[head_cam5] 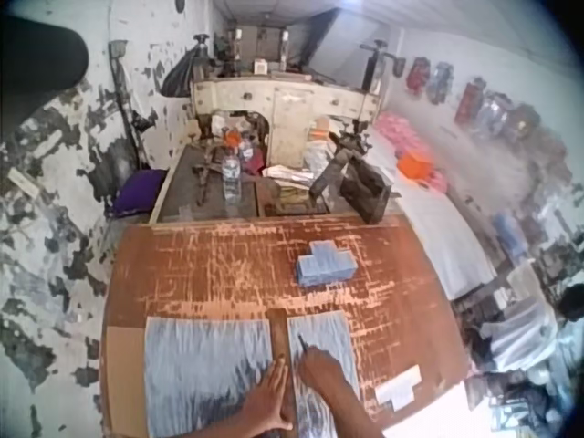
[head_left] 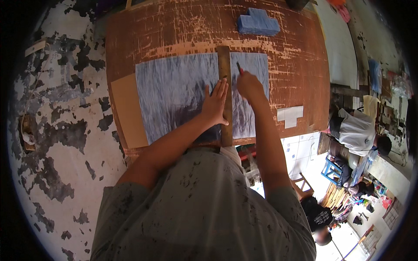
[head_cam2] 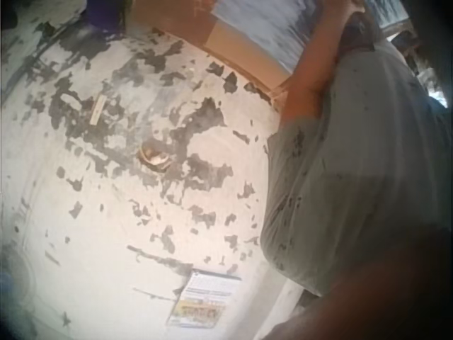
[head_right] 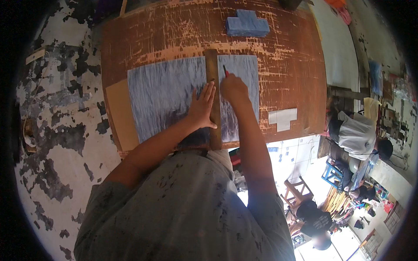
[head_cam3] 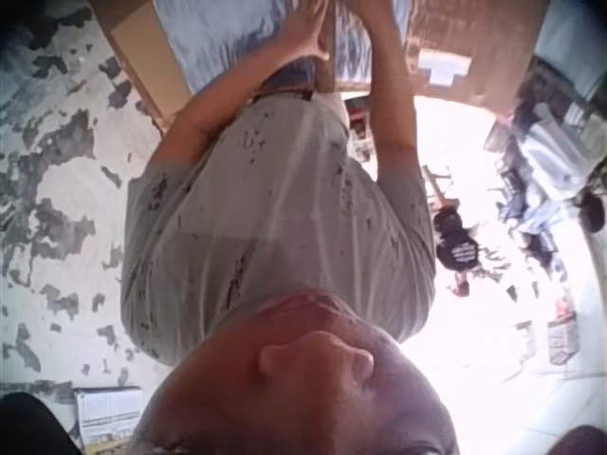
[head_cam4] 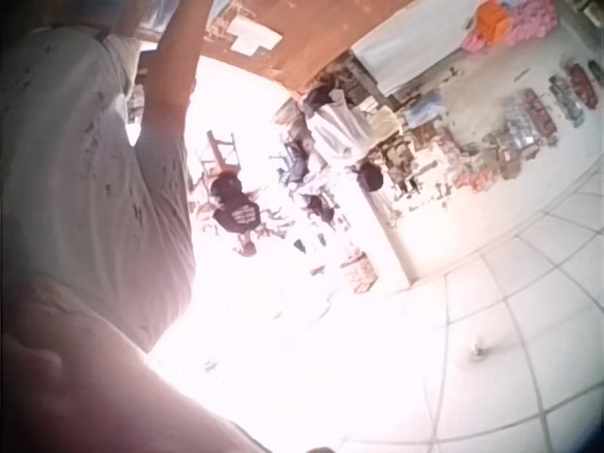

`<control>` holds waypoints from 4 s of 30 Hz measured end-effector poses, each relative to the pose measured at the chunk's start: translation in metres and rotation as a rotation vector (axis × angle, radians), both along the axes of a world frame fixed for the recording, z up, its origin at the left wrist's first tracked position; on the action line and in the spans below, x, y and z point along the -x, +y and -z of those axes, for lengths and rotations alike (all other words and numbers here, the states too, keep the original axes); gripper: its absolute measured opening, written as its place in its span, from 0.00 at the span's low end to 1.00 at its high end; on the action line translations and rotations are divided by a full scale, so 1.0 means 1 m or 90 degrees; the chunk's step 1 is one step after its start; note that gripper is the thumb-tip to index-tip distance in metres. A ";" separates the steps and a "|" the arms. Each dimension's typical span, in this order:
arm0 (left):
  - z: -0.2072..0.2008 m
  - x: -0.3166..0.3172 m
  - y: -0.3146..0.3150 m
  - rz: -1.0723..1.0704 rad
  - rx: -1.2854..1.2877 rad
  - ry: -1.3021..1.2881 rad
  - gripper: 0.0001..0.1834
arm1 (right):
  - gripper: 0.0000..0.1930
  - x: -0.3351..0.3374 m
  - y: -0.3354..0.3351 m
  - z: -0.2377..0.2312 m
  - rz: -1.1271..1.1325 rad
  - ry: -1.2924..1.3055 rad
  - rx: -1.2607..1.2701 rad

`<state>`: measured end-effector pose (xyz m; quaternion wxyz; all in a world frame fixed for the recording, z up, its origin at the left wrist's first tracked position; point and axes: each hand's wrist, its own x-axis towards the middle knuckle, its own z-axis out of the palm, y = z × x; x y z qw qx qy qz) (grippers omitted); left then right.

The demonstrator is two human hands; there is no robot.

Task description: The person positions a paper template and a wooden ruler over a sheet of material, then cuts along the ruler using a utility knife.

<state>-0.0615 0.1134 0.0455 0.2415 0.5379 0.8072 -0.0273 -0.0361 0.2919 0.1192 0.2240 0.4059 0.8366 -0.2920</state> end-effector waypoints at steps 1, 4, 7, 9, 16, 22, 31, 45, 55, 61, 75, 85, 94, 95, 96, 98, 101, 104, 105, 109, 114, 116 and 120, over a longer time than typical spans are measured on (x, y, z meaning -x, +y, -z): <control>0.000 0.001 0.001 -0.001 -0.001 0.001 0.91 | 0.22 0.019 0.011 0.012 -0.001 0.001 -0.001; 0.006 0.000 -0.003 -0.008 -0.013 -0.025 0.91 | 0.21 0.048 0.027 0.051 -0.025 0.041 -0.056; 0.011 0.001 -0.007 -0.031 -0.094 -0.046 0.91 | 0.21 0.052 0.033 0.069 -0.065 0.022 -0.037; 0.013 0.000 -0.006 -0.039 -0.090 -0.052 0.91 | 0.21 0.050 0.032 0.072 -0.126 0.048 -0.062; 0.017 0.003 -0.010 -0.035 -0.132 -0.071 0.92 | 0.23 0.055 0.017 0.064 -0.025 0.095 -0.044; 0.014 0.002 -0.009 -0.035 -0.126 -0.061 0.91 | 0.22 0.052 0.018 0.065 -0.010 0.111 -0.067; 0.008 0.003 -0.006 -0.035 -0.094 -0.057 0.91 | 0.23 0.047 0.012 0.065 -0.048 0.126 -0.067; 0.008 -0.001 -0.004 -0.025 -0.079 -0.045 0.88 | 0.25 0.016 -0.010 0.026 -0.126 0.006 0.016; 0.011 -0.002 0.000 -0.024 -0.071 -0.044 0.92 | 0.24 -0.079 -0.066 0.053 -0.143 0.033 0.005; 0.010 -0.002 0.001 -0.005 -0.020 0.006 0.92 | 0.20 -0.124 -0.099 0.014 -0.136 0.057 -0.007; 0.018 0.000 0.000 -0.007 -0.039 0.001 0.94 | 0.14 -0.240 -0.174 0.046 -0.002 -0.085 0.061; 0.015 0.002 -0.004 0.001 -0.016 0.008 0.94 | 0.19 -0.230 -0.133 0.031 -0.084 -0.167 0.187; 0.001 -0.001 0.002 0.002 -0.013 -0.014 0.93 | 0.21 -0.037 -0.025 0.043 0.069 0.151 -0.035; 0.002 -0.002 0.001 -0.005 -0.043 -0.014 0.92 | 0.22 -0.017 -0.016 0.051 0.062 0.162 -0.043; 0.002 -0.003 0.000 -0.005 -0.042 -0.015 0.92 | 0.23 -0.001 -0.009 0.059 0.058 0.170 -0.052; 0.003 -0.002 0.000 -0.012 -0.048 -0.021 0.91 | 0.24 0.029 0.003 0.070 0.048 0.169 -0.053; 0.005 -0.001 0.000 -0.020 -0.054 -0.049 0.92 | 0.26 0.052 0.014 0.080 0.025 0.147 -0.056; 0.006 0.000 0.001 -0.022 -0.050 -0.047 0.91 | 0.26 0.061 0.015 0.084 0.015 0.139 -0.058; 0.006 0.000 0.001 -0.026 -0.048 -0.053 0.91 | 0.26 0.062 0.015 0.082 0.023 0.154 -0.064; 0.007 0.001 0.002 -0.027 -0.041 -0.053 0.91 | 0.24 0.055 0.010 0.070 0.019 0.116 -0.046; 0.006 0.001 0.002 -0.012 -0.013 -0.016 0.90 | 0.22 0.001 -0.024 0.036 -0.054 0.083 -0.008; 0.005 -0.001 0.003 -0.020 -0.048 -0.027 0.91 | 0.23 -0.027 -0.036 0.051 -0.063 0.077 -0.019; 0.010 -0.001 -0.003 -0.028 -0.047 -0.030 0.91 | 0.22 -0.057 -0.064 0.017 -0.056 0.035 0.025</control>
